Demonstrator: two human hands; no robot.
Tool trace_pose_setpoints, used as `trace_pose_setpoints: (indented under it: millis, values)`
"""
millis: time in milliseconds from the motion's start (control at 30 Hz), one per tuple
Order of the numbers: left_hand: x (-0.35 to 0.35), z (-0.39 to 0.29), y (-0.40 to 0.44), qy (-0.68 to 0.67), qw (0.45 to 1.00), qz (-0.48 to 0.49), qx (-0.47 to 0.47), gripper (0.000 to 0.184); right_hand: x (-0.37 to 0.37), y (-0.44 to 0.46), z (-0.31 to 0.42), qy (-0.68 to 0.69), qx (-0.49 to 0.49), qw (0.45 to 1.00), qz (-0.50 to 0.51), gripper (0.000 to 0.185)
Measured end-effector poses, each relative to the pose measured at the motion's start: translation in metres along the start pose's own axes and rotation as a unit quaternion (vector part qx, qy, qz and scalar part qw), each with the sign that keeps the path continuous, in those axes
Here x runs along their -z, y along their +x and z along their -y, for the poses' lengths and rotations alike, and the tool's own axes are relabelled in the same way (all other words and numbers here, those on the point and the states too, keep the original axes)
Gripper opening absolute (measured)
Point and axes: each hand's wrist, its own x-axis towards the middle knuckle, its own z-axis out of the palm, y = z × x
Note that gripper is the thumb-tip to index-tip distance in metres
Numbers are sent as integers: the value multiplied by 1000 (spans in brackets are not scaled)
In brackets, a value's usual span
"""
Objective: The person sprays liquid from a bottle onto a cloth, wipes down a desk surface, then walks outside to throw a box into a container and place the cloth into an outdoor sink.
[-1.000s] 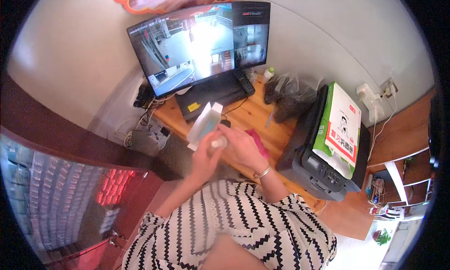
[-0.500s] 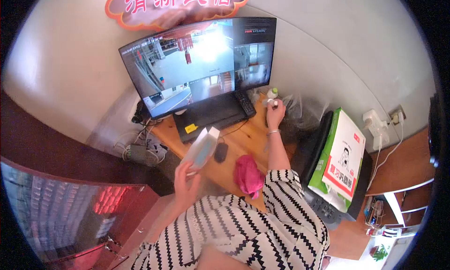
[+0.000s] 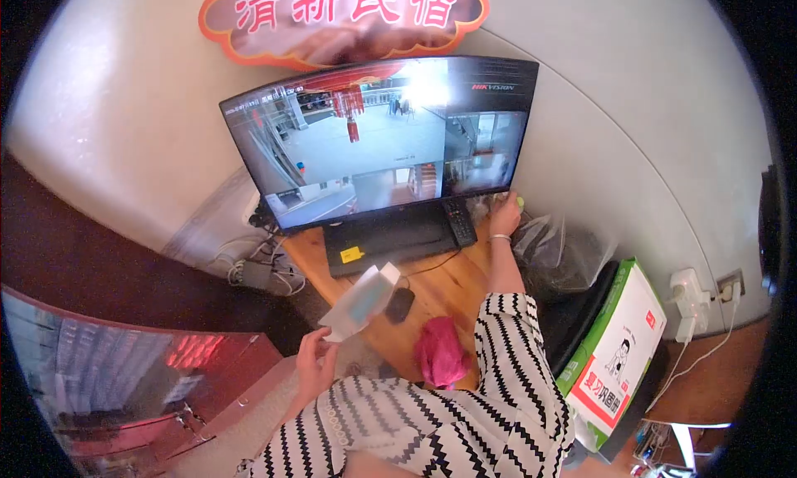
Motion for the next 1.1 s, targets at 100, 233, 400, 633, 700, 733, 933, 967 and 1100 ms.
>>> trace_pose_setpoints:
  millis: [100,233,400,633,700,733,933,967,1100]
  values:
    - [1,-8,2,15,1000,2,3,30,-10,6,-9,-20,31,999,-3,29]
    - [2,-10,0,8,1000,11,17,30,-12,2,-16,-18,38,999,0,33]
    - [4,1,4,-6,1000,21,-9,29,8,-49,-16,122,45,980,-148,37]
    - [25,23,8,113,990,-83,-19,53,77,-225,-27,40,66,984,160,43]
    - [28,54,11,137,990,-36,-3,76,117,-272,-7,-27,114,970,211,49]
    - [28,52,12,101,995,4,2,87,138,-288,8,-60,141,961,232,52]
    - [-9,76,22,54,997,44,-38,96,173,-346,7,-137,157,901,381,52]
    - [-18,88,22,24,998,32,-39,91,169,-345,0,-119,168,913,353,49]
    - [-20,94,22,19,999,46,-9,65,127,-297,-15,48,13,977,207,43]
